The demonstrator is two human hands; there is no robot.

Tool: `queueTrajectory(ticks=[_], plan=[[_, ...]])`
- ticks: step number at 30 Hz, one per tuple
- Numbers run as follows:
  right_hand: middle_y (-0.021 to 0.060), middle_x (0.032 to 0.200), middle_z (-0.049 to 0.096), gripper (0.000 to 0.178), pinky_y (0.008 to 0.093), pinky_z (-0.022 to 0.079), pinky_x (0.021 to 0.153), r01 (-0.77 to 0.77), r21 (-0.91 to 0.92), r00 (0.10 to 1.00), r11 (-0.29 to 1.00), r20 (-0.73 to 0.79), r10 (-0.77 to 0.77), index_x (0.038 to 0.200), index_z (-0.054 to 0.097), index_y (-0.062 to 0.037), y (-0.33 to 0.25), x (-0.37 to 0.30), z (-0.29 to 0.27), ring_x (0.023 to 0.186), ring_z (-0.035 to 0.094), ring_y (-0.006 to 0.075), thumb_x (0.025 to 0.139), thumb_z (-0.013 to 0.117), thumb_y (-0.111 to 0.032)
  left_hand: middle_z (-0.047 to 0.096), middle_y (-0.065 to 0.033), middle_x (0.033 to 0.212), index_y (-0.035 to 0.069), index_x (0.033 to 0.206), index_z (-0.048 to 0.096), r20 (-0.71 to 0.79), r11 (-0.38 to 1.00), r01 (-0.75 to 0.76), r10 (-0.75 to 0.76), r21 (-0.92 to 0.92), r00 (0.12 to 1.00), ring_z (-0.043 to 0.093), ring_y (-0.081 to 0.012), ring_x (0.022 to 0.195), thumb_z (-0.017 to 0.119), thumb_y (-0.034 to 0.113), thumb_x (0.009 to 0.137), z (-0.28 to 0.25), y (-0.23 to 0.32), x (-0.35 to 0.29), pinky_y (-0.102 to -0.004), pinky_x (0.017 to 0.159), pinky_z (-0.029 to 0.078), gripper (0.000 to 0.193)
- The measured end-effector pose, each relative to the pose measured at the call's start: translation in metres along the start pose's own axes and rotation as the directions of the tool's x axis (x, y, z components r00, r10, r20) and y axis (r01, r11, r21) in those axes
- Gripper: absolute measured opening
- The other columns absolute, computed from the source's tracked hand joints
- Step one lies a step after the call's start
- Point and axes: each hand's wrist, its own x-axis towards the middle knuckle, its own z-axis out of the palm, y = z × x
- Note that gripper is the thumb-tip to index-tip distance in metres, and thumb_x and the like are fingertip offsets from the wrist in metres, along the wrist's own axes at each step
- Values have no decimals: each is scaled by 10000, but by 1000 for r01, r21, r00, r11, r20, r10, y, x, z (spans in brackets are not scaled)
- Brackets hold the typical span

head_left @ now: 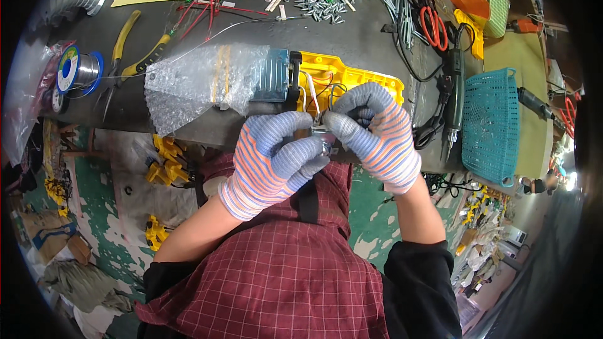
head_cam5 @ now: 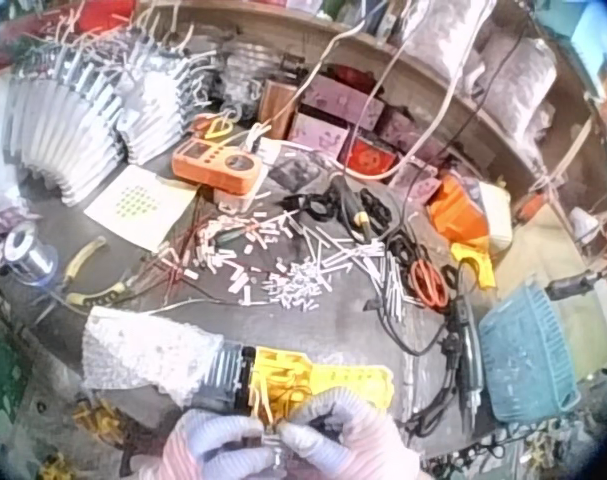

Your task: Soldering wires and components inside a yellow plastic housing.

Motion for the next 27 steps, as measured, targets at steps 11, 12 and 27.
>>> queueTrajectory(ticks=[11,12,27], plan=[[14,827,634,145,244,492,704,112,-242,991,964,-51,-128,966,600,-39,-5,6,1,747,583,74,860,697,-57,592,-100,1115,156,998,622,-2,999,8,-8,-36,1000,562,-223,766,814,274,720,1,-2,1,-357,672,470,358],[19,814,633,147,246,493,691,168,-295,974,941,-98,-204,963,606,-42,-5,7,2,727,584,77,854,703,-63,591,-104,1119,153,996,622,-3,999,7,-7,-40,1000,567,-232,773,815,275,716,2,-2,1,-365,674,473,361],[10,766,627,194,218,457,628,-7,-239,995,971,95,30,919,635,-12,-40,43,9,688,551,51,819,757,-125,591,-42,865,128,912,630,-88,994,-34,25,-104,996,587,-266,727,840,202,652,5,-5,2,-387,648,464,342]])
